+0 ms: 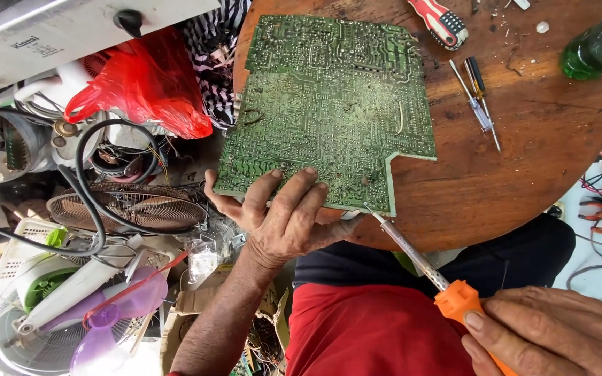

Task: The person holds a green circuit board on a wooden table and uses a soldering iron to work on its surface. They reposition the board and continue applying the soldering iron to different areas while seated at the workbench.

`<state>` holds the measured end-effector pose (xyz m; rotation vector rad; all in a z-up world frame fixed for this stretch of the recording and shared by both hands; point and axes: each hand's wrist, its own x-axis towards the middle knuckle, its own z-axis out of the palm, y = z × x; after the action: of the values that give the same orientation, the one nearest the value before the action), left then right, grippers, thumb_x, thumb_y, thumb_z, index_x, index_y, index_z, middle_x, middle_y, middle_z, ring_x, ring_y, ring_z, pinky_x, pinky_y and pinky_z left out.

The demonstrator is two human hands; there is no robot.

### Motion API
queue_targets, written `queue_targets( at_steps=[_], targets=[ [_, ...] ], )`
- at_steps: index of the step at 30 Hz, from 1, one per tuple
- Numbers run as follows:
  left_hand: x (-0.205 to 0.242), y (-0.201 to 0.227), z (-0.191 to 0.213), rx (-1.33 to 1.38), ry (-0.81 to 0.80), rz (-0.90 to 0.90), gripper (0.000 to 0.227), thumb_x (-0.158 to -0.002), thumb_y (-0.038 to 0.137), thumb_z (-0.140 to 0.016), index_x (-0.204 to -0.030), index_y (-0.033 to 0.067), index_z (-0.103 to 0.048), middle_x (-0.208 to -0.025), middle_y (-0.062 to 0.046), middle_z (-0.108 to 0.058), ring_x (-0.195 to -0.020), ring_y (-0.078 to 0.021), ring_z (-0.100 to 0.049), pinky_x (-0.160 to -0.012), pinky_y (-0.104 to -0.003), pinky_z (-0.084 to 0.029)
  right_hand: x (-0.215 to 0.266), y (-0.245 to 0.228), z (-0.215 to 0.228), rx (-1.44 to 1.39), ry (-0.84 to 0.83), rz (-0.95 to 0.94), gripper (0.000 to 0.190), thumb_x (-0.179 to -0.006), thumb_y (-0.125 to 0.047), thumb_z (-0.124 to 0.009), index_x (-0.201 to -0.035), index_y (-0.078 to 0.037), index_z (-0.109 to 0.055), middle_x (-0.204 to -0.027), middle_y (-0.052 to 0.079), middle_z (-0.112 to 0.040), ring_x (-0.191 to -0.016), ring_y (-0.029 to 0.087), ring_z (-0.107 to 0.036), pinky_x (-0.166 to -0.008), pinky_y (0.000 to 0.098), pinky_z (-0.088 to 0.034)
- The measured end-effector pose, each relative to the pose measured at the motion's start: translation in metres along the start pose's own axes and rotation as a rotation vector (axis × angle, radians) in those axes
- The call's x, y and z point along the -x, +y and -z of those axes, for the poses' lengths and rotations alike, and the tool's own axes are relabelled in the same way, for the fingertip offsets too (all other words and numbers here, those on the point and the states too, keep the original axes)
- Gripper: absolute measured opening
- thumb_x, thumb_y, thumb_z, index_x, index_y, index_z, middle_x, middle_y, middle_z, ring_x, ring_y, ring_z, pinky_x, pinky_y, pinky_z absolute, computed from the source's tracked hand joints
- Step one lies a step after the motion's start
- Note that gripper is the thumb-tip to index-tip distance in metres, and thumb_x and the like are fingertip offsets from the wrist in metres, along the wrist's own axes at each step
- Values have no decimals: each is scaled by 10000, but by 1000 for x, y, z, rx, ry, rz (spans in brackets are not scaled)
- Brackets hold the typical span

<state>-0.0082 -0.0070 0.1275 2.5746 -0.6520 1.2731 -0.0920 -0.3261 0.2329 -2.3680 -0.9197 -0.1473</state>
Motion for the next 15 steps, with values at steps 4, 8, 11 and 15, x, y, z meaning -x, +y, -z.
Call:
queue_targets(
  at_steps=[4,8,11,15],
  targets=[
    [1,-1,0,5,1,-14,668,-888,905,-552,-1044,268,-682,-1100,100,-746,-1005,-220,-620,-1083,-772,-144,1,4,3,21,-26,36,347,-773,-258,-829,-1087,-149,-731,-949,21,-765,-788,170,-772,-744,352,-673],
    [1,-1,0,6,4,-16,677,-888,913,-541,-1050,270,-676,-1097,104,-750,-1005,-221,-627,-1081,-777,-141,2,8,6,43,-64,56,371,-764,-295,-839,-1100,-173,-737,-980,19,-775,-826,190,-785,-757,375,-672],
    [0,-3,-2,8,20,-20,711,-859,952,-557,-1033,272,-672,-1082,111,-753,-983,-208,-627,-1087,-770,-137,3,4,5,66,-56,14,368,-753,-302,-840,-1090,-188,-749,-972,11,-779,-814,191,-782,-753,384,-667],
    [0,-3,2,8,-11,-23,701,-873,931,-585,-1066,262,-670,-1112,112,-746,-1018,-211,-613,-1081,-769,-156,0,4,5,54,-74,37,364,-768,-296,-834,-1095,-169,-739,-966,25,-773,-811,203,-781,-736,373,-664]
  ],
)
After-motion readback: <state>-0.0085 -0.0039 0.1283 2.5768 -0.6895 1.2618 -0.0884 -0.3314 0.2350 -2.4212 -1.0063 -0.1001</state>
